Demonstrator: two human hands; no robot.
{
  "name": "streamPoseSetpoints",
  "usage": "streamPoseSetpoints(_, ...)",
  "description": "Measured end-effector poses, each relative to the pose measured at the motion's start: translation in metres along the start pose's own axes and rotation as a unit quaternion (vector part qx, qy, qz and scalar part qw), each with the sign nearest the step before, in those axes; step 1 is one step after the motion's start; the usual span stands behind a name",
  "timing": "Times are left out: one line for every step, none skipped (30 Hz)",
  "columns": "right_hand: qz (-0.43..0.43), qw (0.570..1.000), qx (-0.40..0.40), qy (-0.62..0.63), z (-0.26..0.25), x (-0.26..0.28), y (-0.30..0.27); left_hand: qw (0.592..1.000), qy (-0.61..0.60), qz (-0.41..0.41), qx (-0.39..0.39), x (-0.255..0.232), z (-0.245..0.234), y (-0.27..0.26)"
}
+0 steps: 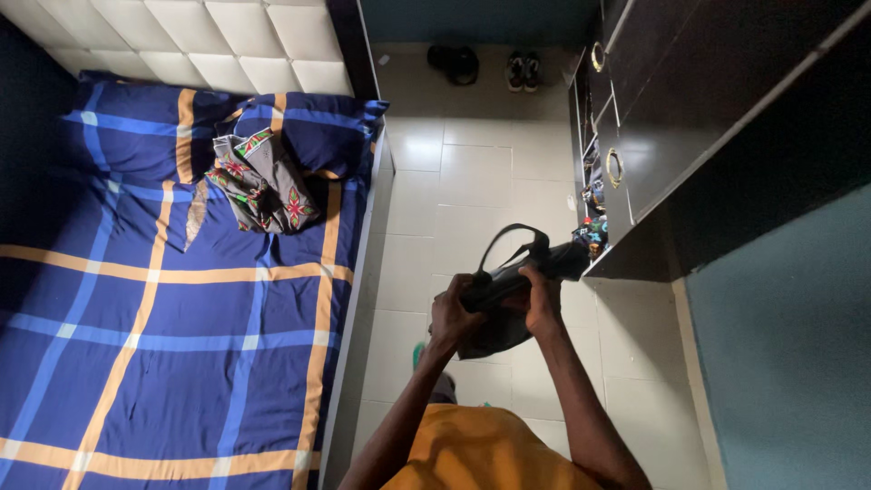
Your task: The person places a laptop, headphones, a cable, and a container into a backpack before folding a piece of cloth on the bed.
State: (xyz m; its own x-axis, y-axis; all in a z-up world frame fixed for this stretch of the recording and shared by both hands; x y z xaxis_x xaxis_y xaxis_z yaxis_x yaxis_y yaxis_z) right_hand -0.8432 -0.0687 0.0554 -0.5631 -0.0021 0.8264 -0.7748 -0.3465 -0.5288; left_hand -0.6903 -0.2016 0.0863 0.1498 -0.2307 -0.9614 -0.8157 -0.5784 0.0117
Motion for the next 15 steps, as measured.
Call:
streamPoseSetpoints(-0.004,1.0,-0.007,-0.006,0.005,0.01,0.013,1.0,-0.009,0.0,-0.004,-0.002,0.002,0.013)
streamPoseSetpoints(-0.012,1.0,-0.017,-0.011,0.009,0.02,0.028,1.0,-0.021,0.003,-0.006,-0.005,0.004,0.029)
streamPoseSetpoints(-0.02,0.999,-0.026,-0.017,0.013,0.029,0.046,0.999,-0.032,0.006,-0.007,-0.007,0.006,0.046)
streamPoseSetpoints(-0.029,0.999,-0.023,-0.013,0.014,0.037,0.063,0.999,-0.043,0.012,0.004,-0.01,0.007,0.065)
streamPoseSetpoints(-0.037,0.999,-0.019,-0.009,0.015,0.044,0.082,0.998,-0.054,0.017,0.015,-0.013,0.006,0.084)
streamPoseSetpoints(-0.043,0.999,-0.017,-0.005,0.015,0.046,0.099,0.997,-0.065,0.021,0.027,-0.014,0.005,0.099)
streamPoseSetpoints(-0.032,0.999,-0.024,-0.006,0.014,0.048,0.118,0.996,-0.08,0.016,0.034,-0.017,0.007,0.113)
streamPoseSetpoints(-0.024,0.999,-0.03,-0.004,0.017,0.052,0.14,0.995,-0.093,0.014,0.04,-0.021,0.006,0.131)
streamPoseSetpoints(-0.016,0.999,-0.035,-0.002,0.019,0.055,0.161,0.993,-0.106,0.013,0.046,-0.025,0.005,0.148)
streamPoseSetpoints(-0.04,0.998,-0.053,-0.006,0.021,0.059,0.182,0.996,-0.079,0.002,0.047,-0.031,0.005,0.167)
streamPoseSetpoints(-0.065,0.995,-0.07,-0.01,0.025,0.061,0.198,0.998,-0.051,-0.008,0.047,-0.037,0.006,0.182)
streamPoseSetpoints(-0.09,0.992,-0.085,-0.015,0.03,0.07,0.216,0.999,-0.023,-0.018,0.045,-0.043,0.004,0.201)
streamPoseSetpoints(-0.082,0.993,-0.089,-0.007,0.036,0.083,0.233,0.999,0.009,-0.007,0.038,-0.049,0.003,0.224)
streamPoseSetpoints(-0.064,0.994,-0.092,-0.001,0.042,0.088,0.241,0.999,0.042,-0.005,0.031,-0.051,0.001,0.237)
streamPoseSetpoints(-0.046,0.994,-0.095,0.005,0.047,0.095,0.248,0.997,0.076,-0.003,0.024,-0.051,0.0,0.252)
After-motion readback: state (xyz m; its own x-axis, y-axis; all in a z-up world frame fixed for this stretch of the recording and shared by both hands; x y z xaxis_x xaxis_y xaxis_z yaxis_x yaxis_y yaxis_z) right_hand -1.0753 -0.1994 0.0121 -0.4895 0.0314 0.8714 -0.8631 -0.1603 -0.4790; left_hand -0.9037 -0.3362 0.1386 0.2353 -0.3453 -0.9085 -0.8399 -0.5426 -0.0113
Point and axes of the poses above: each hand's wrist, its own y-axis towards the middle knuckle, its own z-axis out of the palm, x = y × z, the point moved 1 cm from there along y, towards the middle knuckle, and after that the axes turned 10 degrees about -y, right-handed, at the moved point
